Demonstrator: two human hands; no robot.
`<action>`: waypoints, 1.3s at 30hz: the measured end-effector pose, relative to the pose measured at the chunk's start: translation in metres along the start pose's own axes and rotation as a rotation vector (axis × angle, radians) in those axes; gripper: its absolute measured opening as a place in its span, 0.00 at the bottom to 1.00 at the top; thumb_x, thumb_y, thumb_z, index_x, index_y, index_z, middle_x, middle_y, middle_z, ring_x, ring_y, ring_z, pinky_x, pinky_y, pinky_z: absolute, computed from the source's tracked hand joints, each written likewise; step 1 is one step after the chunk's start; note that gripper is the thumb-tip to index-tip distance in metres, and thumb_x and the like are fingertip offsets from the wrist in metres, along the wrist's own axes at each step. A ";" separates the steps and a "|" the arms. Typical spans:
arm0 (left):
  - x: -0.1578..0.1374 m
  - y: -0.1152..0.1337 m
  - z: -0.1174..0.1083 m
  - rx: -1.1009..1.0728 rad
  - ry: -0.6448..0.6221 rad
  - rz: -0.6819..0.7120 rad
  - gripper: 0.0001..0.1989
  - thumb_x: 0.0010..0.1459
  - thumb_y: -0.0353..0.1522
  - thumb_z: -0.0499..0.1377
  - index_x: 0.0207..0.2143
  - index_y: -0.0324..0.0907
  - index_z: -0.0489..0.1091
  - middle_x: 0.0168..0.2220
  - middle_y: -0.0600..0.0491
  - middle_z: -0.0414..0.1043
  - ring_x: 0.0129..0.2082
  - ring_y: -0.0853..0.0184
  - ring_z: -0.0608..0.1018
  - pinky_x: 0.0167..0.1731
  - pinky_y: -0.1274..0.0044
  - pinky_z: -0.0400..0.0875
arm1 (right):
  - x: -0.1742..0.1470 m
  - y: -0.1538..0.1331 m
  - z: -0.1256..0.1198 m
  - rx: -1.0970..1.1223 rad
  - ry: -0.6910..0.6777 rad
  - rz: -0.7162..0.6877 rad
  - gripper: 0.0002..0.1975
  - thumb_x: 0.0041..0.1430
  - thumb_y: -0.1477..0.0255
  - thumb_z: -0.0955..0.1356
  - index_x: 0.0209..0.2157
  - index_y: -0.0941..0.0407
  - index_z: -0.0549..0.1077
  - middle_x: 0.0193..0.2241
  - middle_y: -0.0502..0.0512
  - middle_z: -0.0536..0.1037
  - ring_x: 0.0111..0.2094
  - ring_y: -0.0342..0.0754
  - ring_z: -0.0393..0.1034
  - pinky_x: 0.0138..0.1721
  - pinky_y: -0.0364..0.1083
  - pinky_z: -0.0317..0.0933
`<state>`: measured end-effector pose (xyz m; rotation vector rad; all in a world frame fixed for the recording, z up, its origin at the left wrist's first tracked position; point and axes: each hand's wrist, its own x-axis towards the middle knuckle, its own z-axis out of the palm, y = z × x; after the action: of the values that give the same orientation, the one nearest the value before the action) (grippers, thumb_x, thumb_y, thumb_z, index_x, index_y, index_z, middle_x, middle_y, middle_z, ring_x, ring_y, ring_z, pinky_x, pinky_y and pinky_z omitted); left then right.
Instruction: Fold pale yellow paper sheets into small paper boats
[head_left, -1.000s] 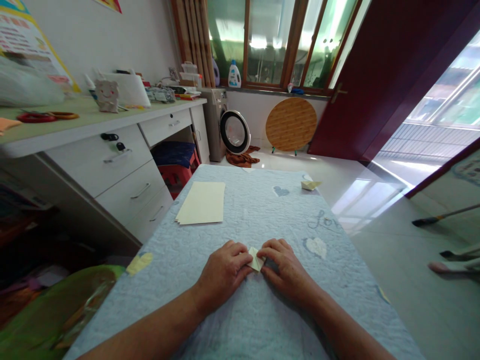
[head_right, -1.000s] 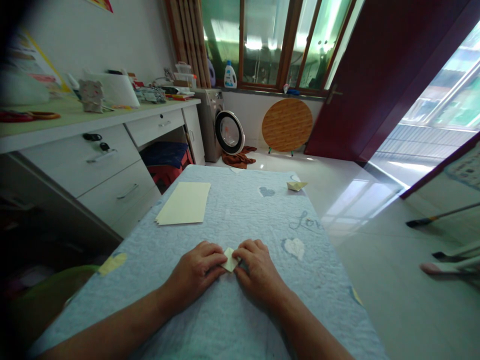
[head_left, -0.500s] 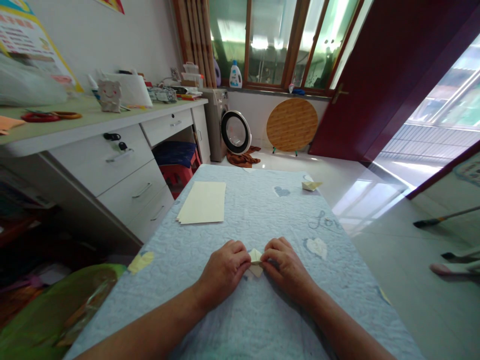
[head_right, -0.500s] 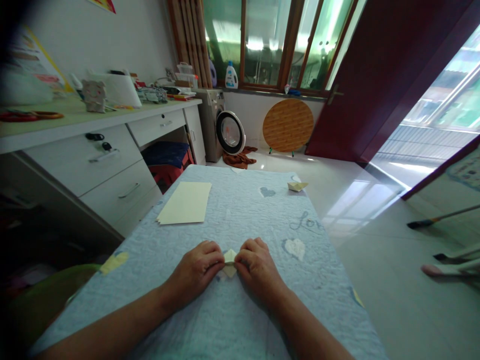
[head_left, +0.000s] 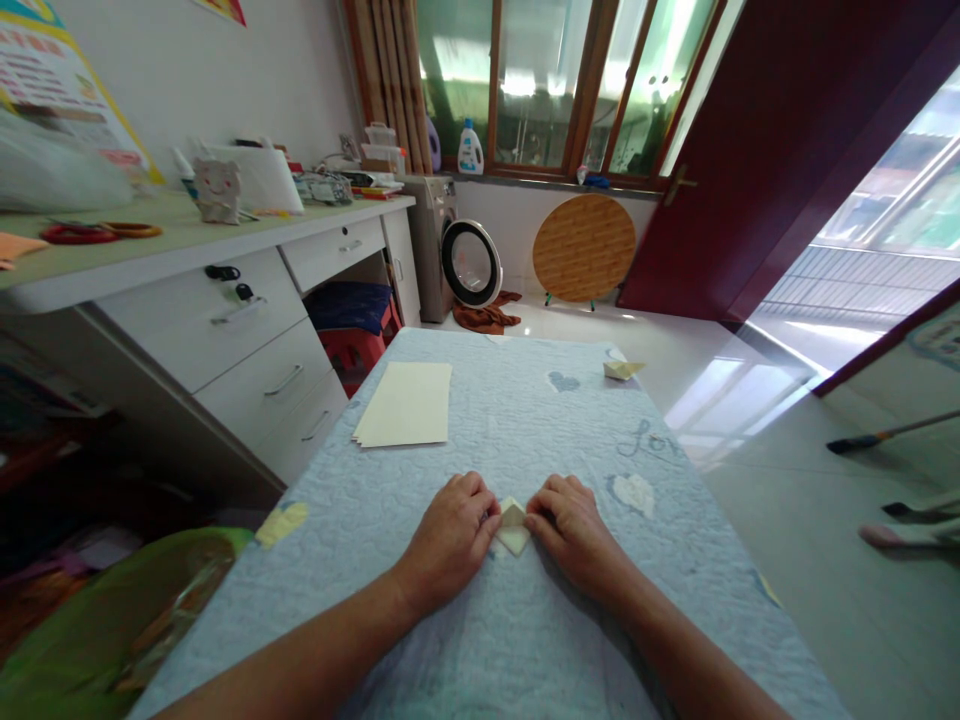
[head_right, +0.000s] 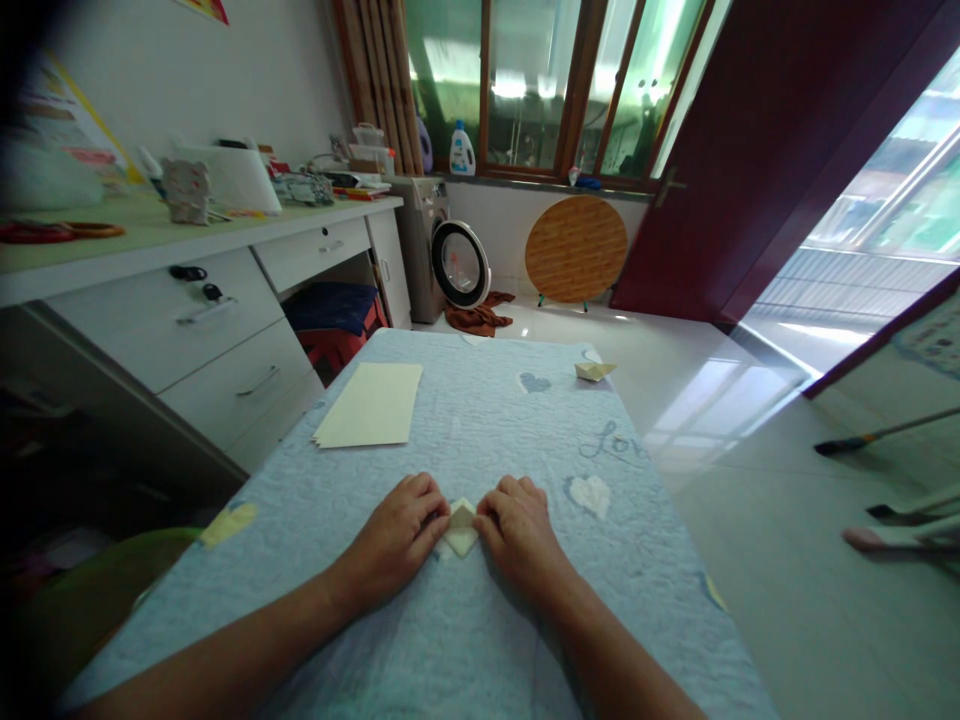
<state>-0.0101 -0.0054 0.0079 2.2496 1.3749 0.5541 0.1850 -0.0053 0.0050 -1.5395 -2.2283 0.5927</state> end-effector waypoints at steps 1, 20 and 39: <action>0.000 0.001 0.000 0.026 -0.002 -0.010 0.07 0.64 0.28 0.55 0.32 0.40 0.71 0.37 0.49 0.68 0.41 0.61 0.69 0.45 0.69 0.65 | 0.000 0.000 0.000 -0.013 0.002 0.008 0.06 0.62 0.76 0.69 0.30 0.56 0.75 0.33 0.52 0.73 0.39 0.49 0.64 0.42 0.48 0.52; 0.001 0.004 0.007 0.255 -0.016 -0.087 0.10 0.67 0.30 0.51 0.35 0.39 0.71 0.39 0.48 0.68 0.41 0.59 0.69 0.45 0.67 0.64 | 0.004 -0.005 0.005 -0.228 -0.021 0.053 0.07 0.65 0.73 0.65 0.33 0.56 0.73 0.35 0.53 0.74 0.40 0.50 0.63 0.42 0.48 0.50; 0.000 0.006 0.006 0.290 0.011 -0.104 0.10 0.66 0.30 0.52 0.34 0.41 0.70 0.37 0.49 0.70 0.40 0.59 0.69 0.43 0.67 0.63 | 0.003 -0.012 0.005 -0.242 0.023 0.104 0.07 0.63 0.73 0.66 0.30 0.56 0.72 0.33 0.53 0.75 0.39 0.51 0.64 0.40 0.48 0.48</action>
<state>-0.0030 -0.0086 0.0063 2.3810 1.6581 0.3505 0.1720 -0.0066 0.0073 -1.7785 -2.2807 0.3409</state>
